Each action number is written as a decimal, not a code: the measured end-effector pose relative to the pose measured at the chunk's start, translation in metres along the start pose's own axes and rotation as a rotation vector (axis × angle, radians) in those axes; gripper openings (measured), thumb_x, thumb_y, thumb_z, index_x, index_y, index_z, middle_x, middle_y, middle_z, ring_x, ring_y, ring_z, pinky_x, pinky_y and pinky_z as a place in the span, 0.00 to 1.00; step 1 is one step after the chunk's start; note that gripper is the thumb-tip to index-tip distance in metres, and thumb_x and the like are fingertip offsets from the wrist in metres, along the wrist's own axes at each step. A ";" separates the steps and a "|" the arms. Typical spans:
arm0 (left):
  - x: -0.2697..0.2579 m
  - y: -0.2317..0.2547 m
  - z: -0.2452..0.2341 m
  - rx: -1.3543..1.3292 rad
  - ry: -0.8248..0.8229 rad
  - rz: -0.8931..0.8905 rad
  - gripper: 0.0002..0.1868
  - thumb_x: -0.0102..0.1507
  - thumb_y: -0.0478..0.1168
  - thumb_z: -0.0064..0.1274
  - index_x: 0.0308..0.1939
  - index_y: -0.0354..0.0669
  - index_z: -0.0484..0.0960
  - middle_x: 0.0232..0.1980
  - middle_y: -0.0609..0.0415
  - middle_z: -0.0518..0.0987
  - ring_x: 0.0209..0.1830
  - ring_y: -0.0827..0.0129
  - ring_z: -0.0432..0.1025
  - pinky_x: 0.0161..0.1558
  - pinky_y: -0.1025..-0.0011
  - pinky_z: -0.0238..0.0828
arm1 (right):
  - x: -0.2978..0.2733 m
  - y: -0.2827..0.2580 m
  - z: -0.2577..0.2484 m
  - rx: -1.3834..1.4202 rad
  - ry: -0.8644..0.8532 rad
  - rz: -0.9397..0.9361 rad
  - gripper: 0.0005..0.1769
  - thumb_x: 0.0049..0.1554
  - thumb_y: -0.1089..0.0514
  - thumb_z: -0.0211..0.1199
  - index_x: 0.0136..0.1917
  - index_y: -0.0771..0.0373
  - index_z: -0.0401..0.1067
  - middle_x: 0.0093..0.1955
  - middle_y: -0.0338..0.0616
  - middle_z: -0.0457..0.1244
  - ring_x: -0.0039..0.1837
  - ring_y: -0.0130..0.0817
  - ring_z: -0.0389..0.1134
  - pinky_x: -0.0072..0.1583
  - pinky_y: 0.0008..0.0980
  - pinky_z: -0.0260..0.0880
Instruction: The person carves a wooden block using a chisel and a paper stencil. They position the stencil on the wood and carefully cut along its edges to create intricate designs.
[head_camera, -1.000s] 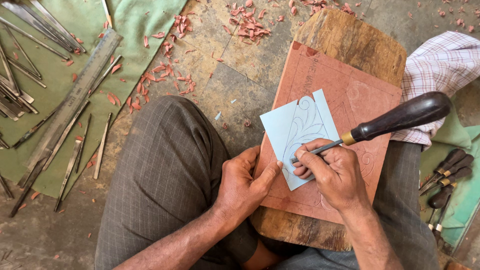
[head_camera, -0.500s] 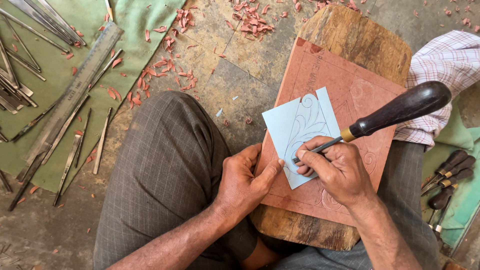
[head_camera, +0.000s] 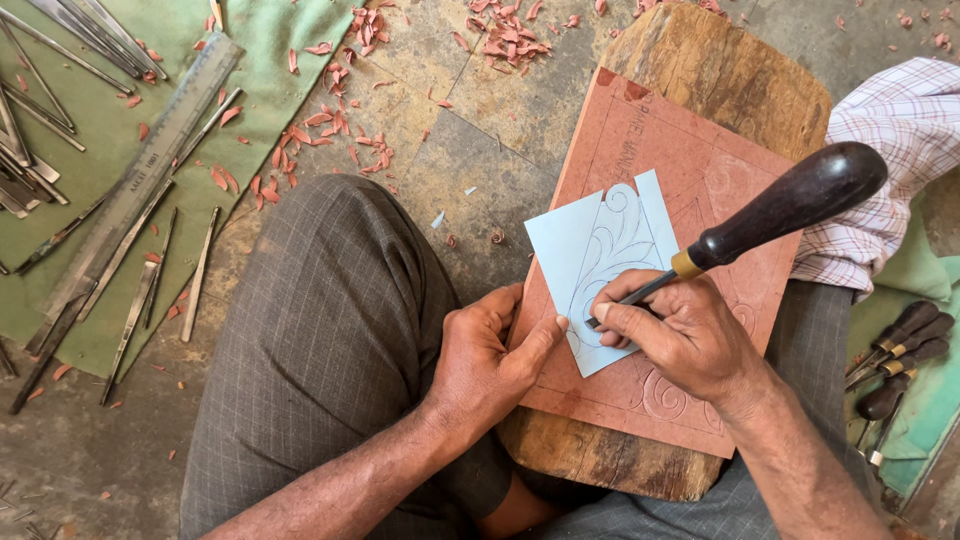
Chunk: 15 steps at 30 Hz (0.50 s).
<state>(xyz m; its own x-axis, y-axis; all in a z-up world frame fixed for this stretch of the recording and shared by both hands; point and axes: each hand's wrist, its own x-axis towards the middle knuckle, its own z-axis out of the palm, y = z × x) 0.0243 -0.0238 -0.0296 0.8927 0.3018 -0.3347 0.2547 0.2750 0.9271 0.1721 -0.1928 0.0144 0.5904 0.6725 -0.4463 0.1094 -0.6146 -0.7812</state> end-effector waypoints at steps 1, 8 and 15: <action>0.000 0.000 0.000 -0.001 -0.002 -0.003 0.17 0.64 0.41 0.57 0.50 0.30 0.82 0.37 0.47 0.88 0.36 0.73 0.83 0.36 0.74 0.83 | 0.001 0.000 -0.001 0.002 -0.007 0.003 0.09 0.57 0.62 0.61 0.45 0.69 0.79 0.35 0.46 0.72 0.37 0.29 0.75 0.39 0.26 0.79; 0.000 -0.001 0.000 -0.020 0.001 0.009 0.17 0.64 0.41 0.58 0.51 0.30 0.81 0.38 0.47 0.88 0.37 0.73 0.83 0.38 0.74 0.83 | 0.003 -0.008 -0.008 -0.022 -0.081 0.055 0.10 0.56 0.61 0.63 0.45 0.69 0.80 0.34 0.47 0.73 0.38 0.30 0.75 0.42 0.27 0.78; 0.000 0.000 0.000 -0.015 0.006 -0.024 0.17 0.63 0.41 0.58 0.50 0.30 0.82 0.38 0.47 0.88 0.37 0.73 0.84 0.38 0.74 0.83 | 0.008 -0.012 -0.014 -0.115 -0.146 0.076 0.10 0.55 0.59 0.64 0.47 0.65 0.81 0.34 0.44 0.73 0.38 0.28 0.74 0.41 0.27 0.75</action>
<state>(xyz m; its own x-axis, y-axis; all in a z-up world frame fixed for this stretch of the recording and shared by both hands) 0.0244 -0.0238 -0.0292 0.8842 0.3002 -0.3578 0.2701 0.2962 0.9161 0.1869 -0.1856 0.0262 0.4790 0.6701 -0.5670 0.1643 -0.7030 -0.6920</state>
